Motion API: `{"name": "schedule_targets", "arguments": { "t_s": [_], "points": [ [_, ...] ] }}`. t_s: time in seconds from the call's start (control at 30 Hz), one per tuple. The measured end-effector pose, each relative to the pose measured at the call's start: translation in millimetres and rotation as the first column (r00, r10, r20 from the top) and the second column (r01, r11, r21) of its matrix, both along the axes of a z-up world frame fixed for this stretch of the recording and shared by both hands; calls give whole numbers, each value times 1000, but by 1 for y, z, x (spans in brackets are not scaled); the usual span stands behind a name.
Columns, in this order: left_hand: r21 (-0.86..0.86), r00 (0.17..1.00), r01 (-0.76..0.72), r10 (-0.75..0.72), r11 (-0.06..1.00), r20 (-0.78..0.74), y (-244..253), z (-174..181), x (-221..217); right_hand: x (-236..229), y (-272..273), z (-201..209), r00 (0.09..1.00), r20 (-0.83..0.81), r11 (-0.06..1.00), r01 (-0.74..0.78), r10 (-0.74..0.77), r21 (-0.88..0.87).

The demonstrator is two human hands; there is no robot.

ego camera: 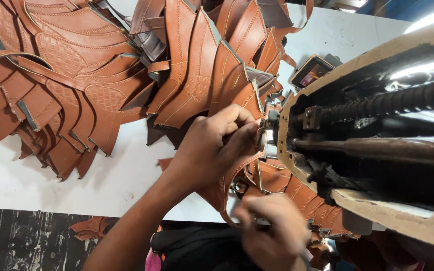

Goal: Stitch together leather components of shoe uppers using an industrial sewing machine.

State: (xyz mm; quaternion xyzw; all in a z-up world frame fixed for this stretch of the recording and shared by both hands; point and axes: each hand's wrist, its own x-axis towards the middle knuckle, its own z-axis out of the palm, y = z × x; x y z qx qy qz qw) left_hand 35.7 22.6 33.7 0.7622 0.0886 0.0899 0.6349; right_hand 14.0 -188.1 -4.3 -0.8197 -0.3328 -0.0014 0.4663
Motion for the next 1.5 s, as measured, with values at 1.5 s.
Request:
{"name": "schedule_targets", "arguments": {
  "t_s": [1.5],
  "points": [
    [266, 962, -270, 272, 925, 29, 18, -71, -20, 50, -61, 70, 764, 629, 730, 510, -143, -454]
  ]
}}
